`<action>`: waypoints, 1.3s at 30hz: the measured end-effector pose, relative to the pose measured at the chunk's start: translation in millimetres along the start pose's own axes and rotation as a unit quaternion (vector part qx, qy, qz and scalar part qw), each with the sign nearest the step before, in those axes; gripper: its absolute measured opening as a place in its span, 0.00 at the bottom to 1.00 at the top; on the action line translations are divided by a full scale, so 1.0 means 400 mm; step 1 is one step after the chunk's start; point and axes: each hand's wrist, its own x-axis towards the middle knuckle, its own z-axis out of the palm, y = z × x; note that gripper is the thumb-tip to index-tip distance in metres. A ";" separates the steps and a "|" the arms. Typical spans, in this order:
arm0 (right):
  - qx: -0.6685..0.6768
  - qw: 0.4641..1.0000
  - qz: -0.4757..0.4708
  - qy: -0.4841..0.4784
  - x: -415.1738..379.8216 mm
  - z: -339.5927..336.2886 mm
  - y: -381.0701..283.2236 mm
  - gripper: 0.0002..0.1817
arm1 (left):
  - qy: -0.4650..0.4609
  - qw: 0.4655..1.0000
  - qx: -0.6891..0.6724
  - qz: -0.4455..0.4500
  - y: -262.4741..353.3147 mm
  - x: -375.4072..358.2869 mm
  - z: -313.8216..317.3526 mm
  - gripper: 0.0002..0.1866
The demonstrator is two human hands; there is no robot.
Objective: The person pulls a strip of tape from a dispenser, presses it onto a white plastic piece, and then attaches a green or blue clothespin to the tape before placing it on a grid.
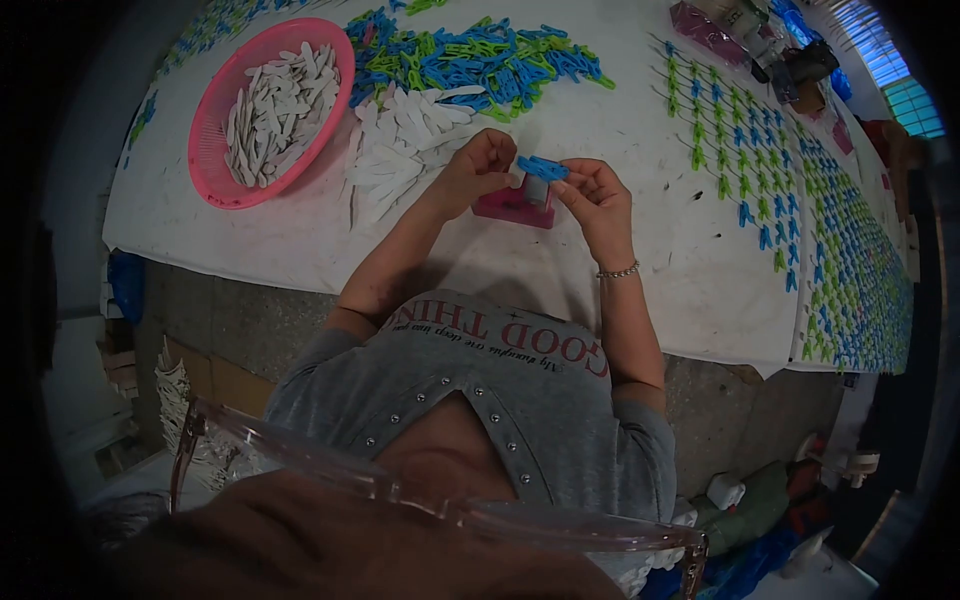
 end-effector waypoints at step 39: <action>-0.458 0.756 -0.102 0.455 0.324 -0.410 0.225 0.04 | 0.192 0.966 0.167 0.049 -0.048 0.024 -0.062 0.24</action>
